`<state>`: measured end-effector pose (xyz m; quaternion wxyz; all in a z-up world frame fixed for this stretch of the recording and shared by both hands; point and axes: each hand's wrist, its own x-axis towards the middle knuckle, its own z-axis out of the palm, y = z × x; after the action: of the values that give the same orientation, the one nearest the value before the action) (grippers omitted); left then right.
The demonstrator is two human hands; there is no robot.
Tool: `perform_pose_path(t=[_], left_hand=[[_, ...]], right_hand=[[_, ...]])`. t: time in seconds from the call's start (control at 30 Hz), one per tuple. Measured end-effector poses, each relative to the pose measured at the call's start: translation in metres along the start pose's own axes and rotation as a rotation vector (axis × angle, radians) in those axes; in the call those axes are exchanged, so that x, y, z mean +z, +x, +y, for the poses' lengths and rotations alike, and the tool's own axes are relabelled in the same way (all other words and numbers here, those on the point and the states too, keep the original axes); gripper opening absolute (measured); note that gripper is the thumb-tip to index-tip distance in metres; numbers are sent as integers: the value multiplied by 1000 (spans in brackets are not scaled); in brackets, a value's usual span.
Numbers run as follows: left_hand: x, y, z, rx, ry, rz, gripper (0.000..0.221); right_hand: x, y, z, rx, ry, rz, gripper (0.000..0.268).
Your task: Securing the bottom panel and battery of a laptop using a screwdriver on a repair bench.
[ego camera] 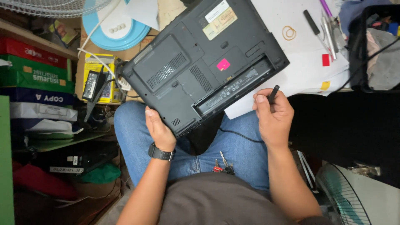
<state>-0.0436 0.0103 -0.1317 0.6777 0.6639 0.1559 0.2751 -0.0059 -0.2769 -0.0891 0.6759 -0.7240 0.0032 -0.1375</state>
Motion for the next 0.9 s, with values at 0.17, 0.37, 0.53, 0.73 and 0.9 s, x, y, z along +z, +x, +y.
perform_pose_path(t=[0.17, 0.37, 0.53, 0.73, 0.9], left_hand=[[-28, -7, -61, -10, 30, 43, 45], [-21, -8, -60, -14, -33, 50, 44], [-5, -6, -25, -11, -35, 43, 45], [-4, -4, -14, -32, -96, 14, 42], [2, 0, 14, -74, -84, -5, 44]], right_hand=[[-5, 1, 11, -21, -44, 4, 12], [-7, -3, 12, 5, -86, -34, 18], [0, -10, 3, 25, -125, -72, 22], [9, -18, 0, 11, -164, -124, 24], [15, -12, -17, -57, -195, -112, 23]])
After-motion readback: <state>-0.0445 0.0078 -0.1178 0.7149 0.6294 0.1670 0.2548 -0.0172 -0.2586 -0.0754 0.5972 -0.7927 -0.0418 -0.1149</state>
